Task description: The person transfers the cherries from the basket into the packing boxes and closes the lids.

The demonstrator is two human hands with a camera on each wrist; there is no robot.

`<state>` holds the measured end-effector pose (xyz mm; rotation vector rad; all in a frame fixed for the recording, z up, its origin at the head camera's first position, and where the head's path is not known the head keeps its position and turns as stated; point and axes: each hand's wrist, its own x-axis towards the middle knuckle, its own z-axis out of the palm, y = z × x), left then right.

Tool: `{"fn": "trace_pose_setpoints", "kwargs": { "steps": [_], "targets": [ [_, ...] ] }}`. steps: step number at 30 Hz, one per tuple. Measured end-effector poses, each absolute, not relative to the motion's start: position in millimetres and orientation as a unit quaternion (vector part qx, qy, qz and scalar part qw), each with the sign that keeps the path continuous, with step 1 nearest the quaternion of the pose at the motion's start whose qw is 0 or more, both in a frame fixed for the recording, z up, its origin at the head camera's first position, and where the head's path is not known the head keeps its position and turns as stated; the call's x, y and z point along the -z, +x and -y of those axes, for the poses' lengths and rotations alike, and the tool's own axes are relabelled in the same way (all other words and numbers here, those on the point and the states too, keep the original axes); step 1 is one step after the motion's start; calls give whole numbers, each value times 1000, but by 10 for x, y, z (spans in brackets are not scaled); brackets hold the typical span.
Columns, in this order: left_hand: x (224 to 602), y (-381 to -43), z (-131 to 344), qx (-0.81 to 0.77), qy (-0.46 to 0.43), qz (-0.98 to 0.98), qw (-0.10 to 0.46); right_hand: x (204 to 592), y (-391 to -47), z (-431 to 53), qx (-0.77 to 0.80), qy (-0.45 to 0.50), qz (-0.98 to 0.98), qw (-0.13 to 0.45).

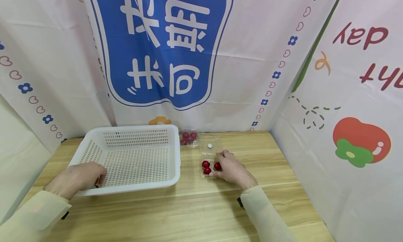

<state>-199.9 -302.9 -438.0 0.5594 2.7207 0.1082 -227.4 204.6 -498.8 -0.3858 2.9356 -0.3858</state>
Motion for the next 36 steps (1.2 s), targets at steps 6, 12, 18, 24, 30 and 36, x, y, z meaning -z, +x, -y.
{"fn": "trace_pose_setpoints", "kwargs": {
  "steps": [6,12,18,24,30,36],
  "targets": [
    [4382,-1974,3014,-55,171,-964,194,5002,-2283,-2044,128,-129,-981,75],
    [4390,-1987,3010,-57,174,-959,217,5012,-2277,-2050,124,-130,-981,77],
    [4411,-2030,3007,-59,199,-954,217,5018,-2279,-2052,122,-131,-981,77],
    [4410,-2118,2967,-58,233,-951,196,5017,-2285,-2056,124,-131,-981,75],
    [4374,-2148,2885,-70,266,-948,158,5004,-2280,-2061,123,-135,-980,74],
    [4335,-2144,2756,-71,295,-946,114,5003,-2285,-2061,123,-137,-980,74]
  ]
}}
